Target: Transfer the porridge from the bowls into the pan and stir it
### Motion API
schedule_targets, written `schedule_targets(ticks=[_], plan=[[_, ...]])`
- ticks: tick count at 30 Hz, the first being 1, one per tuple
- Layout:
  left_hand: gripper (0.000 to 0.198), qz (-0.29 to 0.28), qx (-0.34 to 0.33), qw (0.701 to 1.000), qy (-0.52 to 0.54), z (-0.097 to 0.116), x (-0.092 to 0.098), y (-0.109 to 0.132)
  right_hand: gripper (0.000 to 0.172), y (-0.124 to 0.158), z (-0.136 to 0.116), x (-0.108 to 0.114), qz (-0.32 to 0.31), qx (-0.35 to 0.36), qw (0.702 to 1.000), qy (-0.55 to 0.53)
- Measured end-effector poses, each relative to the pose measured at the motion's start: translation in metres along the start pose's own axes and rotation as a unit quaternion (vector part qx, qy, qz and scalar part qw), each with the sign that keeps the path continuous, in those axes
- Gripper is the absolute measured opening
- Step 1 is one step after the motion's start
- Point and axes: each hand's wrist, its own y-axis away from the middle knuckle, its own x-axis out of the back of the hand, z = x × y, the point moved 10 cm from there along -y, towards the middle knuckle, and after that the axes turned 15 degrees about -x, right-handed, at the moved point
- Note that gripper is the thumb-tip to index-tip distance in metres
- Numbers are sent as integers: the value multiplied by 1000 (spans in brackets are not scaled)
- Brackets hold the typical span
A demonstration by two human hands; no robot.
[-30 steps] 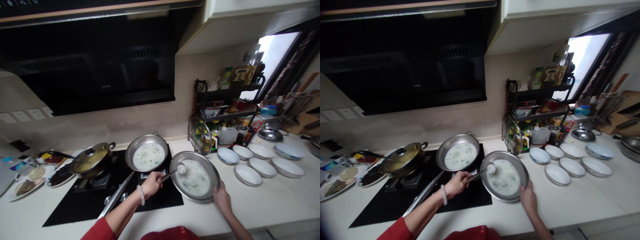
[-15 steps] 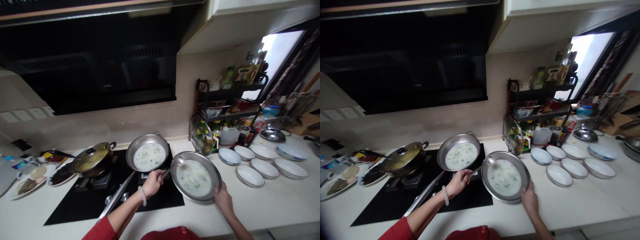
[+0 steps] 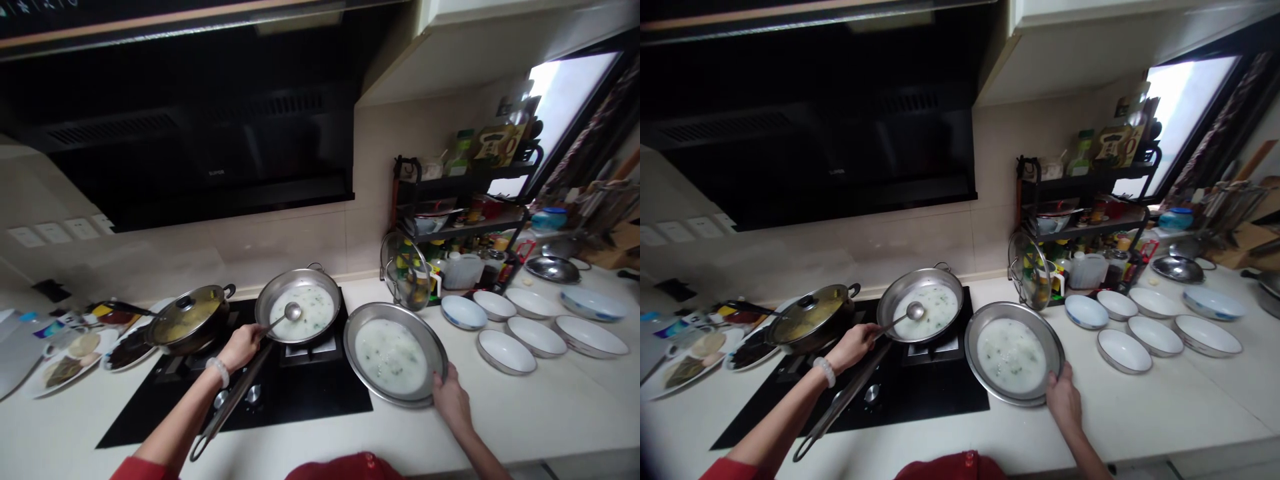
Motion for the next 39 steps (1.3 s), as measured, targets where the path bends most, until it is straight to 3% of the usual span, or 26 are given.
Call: schedule_targets(ticks=[4, 7, 11, 15, 21, 39], plan=[[23, 9, -15, 999, -46, -11, -1, 4, 55, 0, 0, 0, 0, 0, 1000, 7], [19, -3, 7, 1000, -22, -18, -10, 6, 56, 0, 0, 0, -6, -4, 1000, 12], [6, -17, 121, 986, 114, -36, -26, 16, 56, 1, -2, 3, -13, -6, 1000, 8], [20, -22, 198, 945, 258, -46, -39, 22, 55, 4, -4, 7, -6, -2, 1000, 7], [21, -32, 219, 900, 375, -41, -45, 22, 56, 4, -3, 5, -15, -8, 1000, 9], [21, -44, 219, 877, 425, -17, -58, 19, 56, 2, -2, 1, -19, -5, 1000, 1]])
